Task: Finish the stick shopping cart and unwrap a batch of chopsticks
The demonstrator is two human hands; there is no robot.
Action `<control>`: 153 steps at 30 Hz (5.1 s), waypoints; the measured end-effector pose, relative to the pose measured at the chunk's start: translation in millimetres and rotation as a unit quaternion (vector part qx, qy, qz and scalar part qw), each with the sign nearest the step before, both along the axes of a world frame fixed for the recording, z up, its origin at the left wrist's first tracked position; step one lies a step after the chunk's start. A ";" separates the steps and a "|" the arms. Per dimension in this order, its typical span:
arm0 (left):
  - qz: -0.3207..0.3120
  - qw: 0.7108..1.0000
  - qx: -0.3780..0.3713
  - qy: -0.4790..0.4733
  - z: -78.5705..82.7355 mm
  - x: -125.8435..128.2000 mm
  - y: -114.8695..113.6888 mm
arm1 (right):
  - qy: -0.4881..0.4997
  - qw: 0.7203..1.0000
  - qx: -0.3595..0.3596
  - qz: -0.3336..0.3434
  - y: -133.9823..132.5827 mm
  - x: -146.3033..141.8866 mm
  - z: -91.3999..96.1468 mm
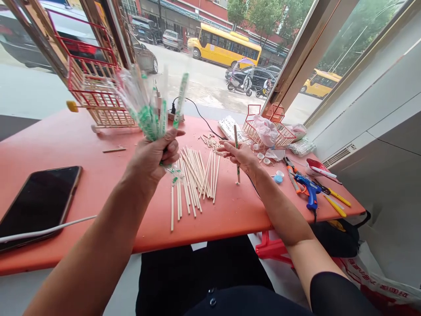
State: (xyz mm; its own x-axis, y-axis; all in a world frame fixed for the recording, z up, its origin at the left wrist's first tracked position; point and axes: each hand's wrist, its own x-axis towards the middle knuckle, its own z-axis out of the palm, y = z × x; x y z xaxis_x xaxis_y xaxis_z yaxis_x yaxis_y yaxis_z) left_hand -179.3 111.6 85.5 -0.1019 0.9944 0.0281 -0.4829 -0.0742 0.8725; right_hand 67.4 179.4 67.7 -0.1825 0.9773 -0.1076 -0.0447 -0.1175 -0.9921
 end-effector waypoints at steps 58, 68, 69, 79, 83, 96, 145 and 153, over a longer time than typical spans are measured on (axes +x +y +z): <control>-0.223 0.945 -0.024 0.238 -36.4 57.2 -18.3 | 0.215 0.974 0.037 -0.059 -27.1 -43.5 -1.2; -0.252 0.948 -0.006 0.195 -27.0 30.7 -7.6 | 0.177 0.977 0.082 -0.089 -6.9 -11.5 -2.3; -0.251 0.949 -0.005 0.188 -26.1 27.2 -6.7 | 0.185 0.971 0.089 -0.123 -1.3 -3.1 -0.5; -0.044 0.987 0.110 -0.109 24.1 -17.3 -8.2 | 0.202 0.951 0.047 -0.231 21.4 47.1 16.7; 0.094 0.971 0.172 -0.137 42.4 -38.6 -17.4 | 0.151 0.970 0.008 -0.191 19.9 46.1 17.7; -0.006 0.992 0.118 0.039 8.0 -11.9 -5.0 | -0.041 0.994 -0.010 0.101 -5.6 -9.7 -16.0; -0.104 0.993 -0.005 0.061 -19.6 16.9 -2.9 | -0.092 0.964 0.227 0.104 -52.6 40.4 81.6; -0.106 0.993 -0.022 0.056 -20.7 19.2 -6.6 | -0.199 0.923 0.135 -0.299 47.1 226.7 120.2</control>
